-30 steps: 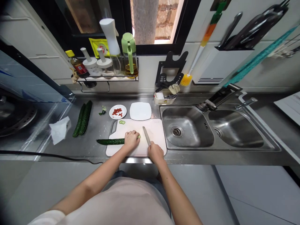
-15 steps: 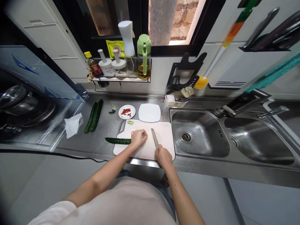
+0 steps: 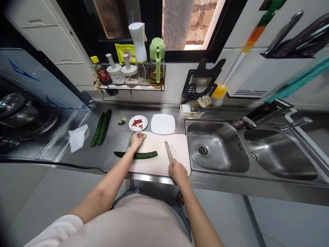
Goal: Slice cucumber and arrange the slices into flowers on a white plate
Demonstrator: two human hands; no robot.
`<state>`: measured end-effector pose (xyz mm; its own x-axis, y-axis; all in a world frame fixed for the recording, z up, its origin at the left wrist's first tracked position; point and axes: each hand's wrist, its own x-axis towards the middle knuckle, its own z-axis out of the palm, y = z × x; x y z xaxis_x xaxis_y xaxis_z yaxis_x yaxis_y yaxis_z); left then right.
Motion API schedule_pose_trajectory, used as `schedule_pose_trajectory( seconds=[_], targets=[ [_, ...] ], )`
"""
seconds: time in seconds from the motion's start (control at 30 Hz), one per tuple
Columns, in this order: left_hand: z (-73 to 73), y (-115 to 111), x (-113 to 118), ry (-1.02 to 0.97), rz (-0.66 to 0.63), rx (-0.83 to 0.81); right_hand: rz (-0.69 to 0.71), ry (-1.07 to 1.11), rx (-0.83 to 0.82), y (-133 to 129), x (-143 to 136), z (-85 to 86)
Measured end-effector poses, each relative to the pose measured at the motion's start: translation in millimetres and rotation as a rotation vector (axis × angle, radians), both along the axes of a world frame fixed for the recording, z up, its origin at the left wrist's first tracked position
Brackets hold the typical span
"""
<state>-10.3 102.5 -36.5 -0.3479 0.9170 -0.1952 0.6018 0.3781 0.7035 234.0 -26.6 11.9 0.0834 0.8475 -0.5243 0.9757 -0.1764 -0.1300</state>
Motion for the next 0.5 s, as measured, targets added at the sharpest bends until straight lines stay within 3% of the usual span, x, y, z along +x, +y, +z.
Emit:
schedule_pose_trajectory(
  seconds=[0.5],
  targets=[
    [-3.6, 5.5, -2.0, 0.175, -0.012, 0.000, -0.011, 0.009, 0.007, -0.5, -0.1, 1.7]
  ],
)
